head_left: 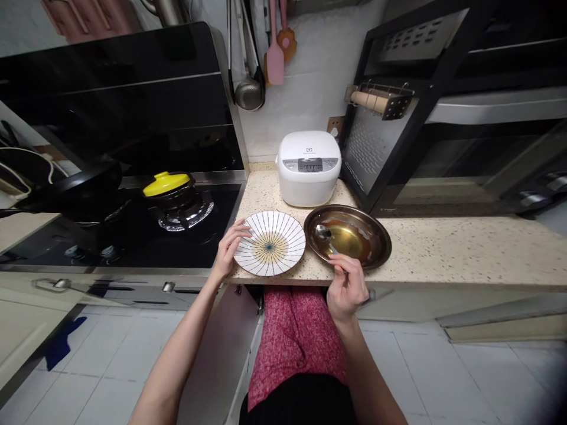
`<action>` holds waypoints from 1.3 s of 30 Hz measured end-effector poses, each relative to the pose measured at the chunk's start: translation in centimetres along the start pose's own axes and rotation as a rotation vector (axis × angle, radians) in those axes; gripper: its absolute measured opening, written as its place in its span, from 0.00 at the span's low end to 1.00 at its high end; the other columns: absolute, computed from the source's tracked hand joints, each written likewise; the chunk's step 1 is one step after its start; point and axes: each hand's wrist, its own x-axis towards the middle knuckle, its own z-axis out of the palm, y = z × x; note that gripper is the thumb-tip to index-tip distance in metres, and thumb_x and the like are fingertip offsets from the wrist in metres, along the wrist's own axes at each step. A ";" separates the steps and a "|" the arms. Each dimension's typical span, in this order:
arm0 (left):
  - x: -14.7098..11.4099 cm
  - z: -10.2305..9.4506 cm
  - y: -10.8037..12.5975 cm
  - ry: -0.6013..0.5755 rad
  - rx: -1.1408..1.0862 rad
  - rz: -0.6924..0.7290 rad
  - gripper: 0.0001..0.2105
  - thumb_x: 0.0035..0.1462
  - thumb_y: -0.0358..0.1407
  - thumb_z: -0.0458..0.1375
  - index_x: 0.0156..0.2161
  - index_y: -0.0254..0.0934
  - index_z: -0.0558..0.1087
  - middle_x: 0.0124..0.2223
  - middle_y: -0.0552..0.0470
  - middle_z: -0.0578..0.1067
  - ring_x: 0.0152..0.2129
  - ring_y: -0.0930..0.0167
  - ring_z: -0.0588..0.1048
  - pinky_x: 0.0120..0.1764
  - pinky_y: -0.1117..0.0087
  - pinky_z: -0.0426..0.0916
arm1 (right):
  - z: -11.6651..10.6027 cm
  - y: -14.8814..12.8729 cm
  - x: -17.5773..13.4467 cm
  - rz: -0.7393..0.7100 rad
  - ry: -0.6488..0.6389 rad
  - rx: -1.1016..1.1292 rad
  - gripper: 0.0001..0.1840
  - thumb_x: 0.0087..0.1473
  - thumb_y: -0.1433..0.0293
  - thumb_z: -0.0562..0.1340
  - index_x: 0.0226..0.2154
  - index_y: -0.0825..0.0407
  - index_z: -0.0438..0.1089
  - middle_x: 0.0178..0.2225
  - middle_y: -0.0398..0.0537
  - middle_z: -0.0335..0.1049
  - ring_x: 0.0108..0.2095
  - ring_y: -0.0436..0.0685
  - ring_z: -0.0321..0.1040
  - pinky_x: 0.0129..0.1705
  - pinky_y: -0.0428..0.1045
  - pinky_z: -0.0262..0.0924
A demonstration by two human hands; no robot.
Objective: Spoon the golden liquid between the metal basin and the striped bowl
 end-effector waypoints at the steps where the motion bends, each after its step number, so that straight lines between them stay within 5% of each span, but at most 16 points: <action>1: 0.0 0.0 0.0 -0.001 0.000 0.000 0.18 0.72 0.44 0.51 0.44 0.39 0.82 0.55 0.42 0.80 0.66 0.53 0.68 0.69 0.42 0.58 | 0.0 0.1 0.0 -0.033 -0.022 -0.009 0.08 0.68 0.75 0.58 0.42 0.50 0.72 0.37 0.49 0.77 0.38 0.57 0.76 0.41 0.52 0.71; 14: 0.0 0.0 0.0 -0.002 0.006 -0.006 0.19 0.72 0.45 0.51 0.43 0.39 0.82 0.54 0.42 0.80 0.66 0.53 0.68 0.69 0.42 0.58 | -0.1 0.6 0.3 -0.176 -0.190 -0.018 0.10 0.67 0.78 0.57 0.41 0.50 0.73 0.34 0.50 0.77 0.35 0.57 0.75 0.39 0.53 0.69; 28: 0.1 0.0 0.3 -0.001 0.019 -0.025 0.20 0.72 0.46 0.51 0.43 0.38 0.82 0.54 0.42 0.80 0.66 0.53 0.68 0.69 0.42 0.58 | 0.4 -1.7 -0.8 0.111 0.163 0.157 0.10 0.71 0.66 0.56 0.38 0.48 0.71 0.33 0.46 0.76 0.34 0.56 0.75 0.37 0.55 0.70; 39: 0.1 0.1 0.3 0.003 0.015 -0.020 0.19 0.72 0.46 0.51 0.42 0.38 0.82 0.54 0.42 0.80 0.66 0.52 0.68 0.69 0.42 0.59 | 2.0 -3.7 -2.2 0.310 -0.128 0.311 0.12 0.71 0.71 0.54 0.36 0.49 0.71 0.34 0.46 0.76 0.38 0.55 0.76 0.41 0.53 0.72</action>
